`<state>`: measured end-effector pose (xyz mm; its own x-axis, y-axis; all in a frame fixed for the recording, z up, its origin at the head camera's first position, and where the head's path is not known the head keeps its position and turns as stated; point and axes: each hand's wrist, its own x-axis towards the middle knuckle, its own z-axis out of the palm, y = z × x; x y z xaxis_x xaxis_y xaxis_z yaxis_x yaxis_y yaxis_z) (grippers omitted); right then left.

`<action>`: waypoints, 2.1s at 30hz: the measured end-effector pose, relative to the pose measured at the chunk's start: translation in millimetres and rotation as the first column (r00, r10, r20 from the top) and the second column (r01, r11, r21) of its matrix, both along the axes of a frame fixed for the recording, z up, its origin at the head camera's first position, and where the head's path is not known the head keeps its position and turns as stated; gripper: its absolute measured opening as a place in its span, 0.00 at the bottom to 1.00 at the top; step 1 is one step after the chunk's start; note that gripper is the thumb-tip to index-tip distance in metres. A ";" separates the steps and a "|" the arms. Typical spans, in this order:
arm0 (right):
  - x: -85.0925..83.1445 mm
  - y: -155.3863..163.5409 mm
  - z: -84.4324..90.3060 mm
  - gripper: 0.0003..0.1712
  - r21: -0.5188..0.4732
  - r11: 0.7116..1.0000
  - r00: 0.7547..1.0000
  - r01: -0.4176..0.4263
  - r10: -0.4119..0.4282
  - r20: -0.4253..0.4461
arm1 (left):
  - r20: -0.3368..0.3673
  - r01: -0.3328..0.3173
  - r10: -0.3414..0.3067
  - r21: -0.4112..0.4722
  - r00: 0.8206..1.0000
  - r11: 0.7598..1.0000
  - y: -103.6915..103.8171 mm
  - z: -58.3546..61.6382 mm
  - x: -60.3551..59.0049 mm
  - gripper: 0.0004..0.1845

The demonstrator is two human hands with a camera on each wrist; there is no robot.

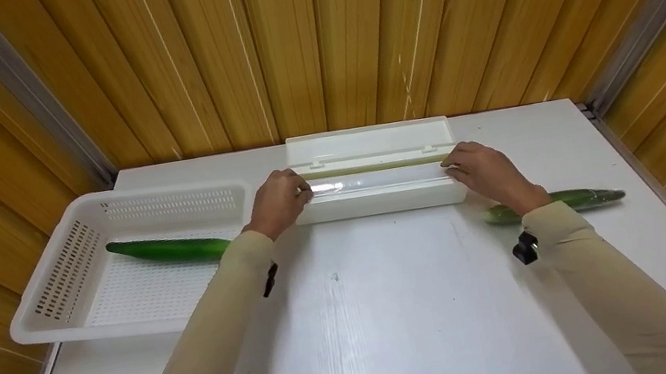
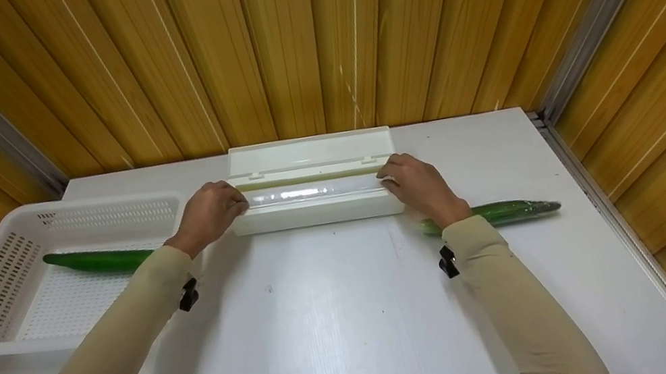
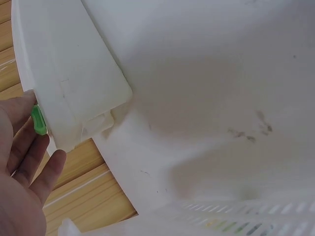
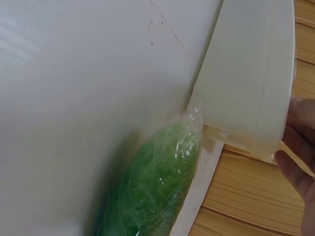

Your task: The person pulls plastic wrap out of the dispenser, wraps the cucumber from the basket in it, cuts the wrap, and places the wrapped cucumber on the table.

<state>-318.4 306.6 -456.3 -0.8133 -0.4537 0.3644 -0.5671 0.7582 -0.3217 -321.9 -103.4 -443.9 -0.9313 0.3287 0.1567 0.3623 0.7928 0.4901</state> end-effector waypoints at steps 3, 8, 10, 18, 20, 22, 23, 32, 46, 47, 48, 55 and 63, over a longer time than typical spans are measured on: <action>-1.1 -2.1 -2.5 0.06 0.021 1.000 1.000 0.003 -0.002 -0.021 | -0.001 -0.015 0.015 -0.006 1.000 1.000 2.6 -1.0 1.3 0.07; -0.6 -3.9 -5.9 0.04 -0.034 0.999 0.999 0.024 -0.026 -0.044 | -0.027 -0.041 0.041 0.008 0.999 0.999 4.9 -4.4 1.0 0.08; -0.3 -3.5 -6.4 0.03 -0.069 0.997 0.998 0.035 -0.038 -0.043 | -0.040 -0.061 0.061 0.008 0.997 0.998 6.3 -5.4 0.4 0.08; -1.7 1.9 2.5 0.12 0.003 1.000 1.000 0.012 -0.012 0.018 | -0.045 -0.121 0.124 0.068 0.991 0.990 13.8 -3.8 -5.0 0.07; -2.7 1.2 5.9 0.12 0.068 0.998 1.000 -0.008 0.006 0.021 | -0.036 -0.135 0.139 0.089 0.990 0.987 14.5 -3.8 -5.9 0.07; -4.1 -0.6 8.5 0.12 0.112 0.994 1.000 -0.015 0.013 0.020 | -0.034 -0.147 0.151 0.105 0.988 0.983 14.9 -4.2 -6.2 0.07; -4.9 -1.7 9.3 0.11 0.127 0.992 1.000 -0.016 0.014 0.021 | -0.032 -0.152 0.157 0.112 0.987 0.982 15.0 -4.7 -6.3 0.07; -6.0 -7.8 3.1 0.07 0.129 0.992 1.000 0.003 -0.002 -0.013 | 0.014 -0.172 0.171 0.144 0.985 0.975 16.7 -7.3 -5.1 0.08; -4.8 0.0 0.1 0.02 -0.076 0.995 0.997 0.067 -0.070 -0.039 | -0.079 -0.120 0.130 0.125 0.988 0.985 15.2 -7.9 -7.8 0.05; -4.7 0.0 -0.5 0.03 -0.083 0.994 0.997 0.071 -0.074 -0.030 | -0.075 -0.116 0.126 0.125 0.989 0.985 15.3 -7.9 -7.9 0.05; -4.6 -0.1 -0.8 0.03 -0.090 0.993 0.997 0.075 -0.077 -0.023 | -0.072 -0.113 0.123 0.125 0.990 0.986 15.3 -7.9 -8.0 0.05; -5.3 -1.9 -0.3 0.03 -0.088 0.993 0.996 0.084 -0.087 -0.030 | -0.105 -0.106 0.114 0.081 0.988 0.991 13.5 -6.8 -7.4 0.07; -3.8 -2.9 0.9 0.03 -0.098 0.992 0.995 0.080 -0.085 -0.048 | -0.231 -0.051 0.072 0.098 0.970 0.994 8.6 -7.6 -4.6 0.06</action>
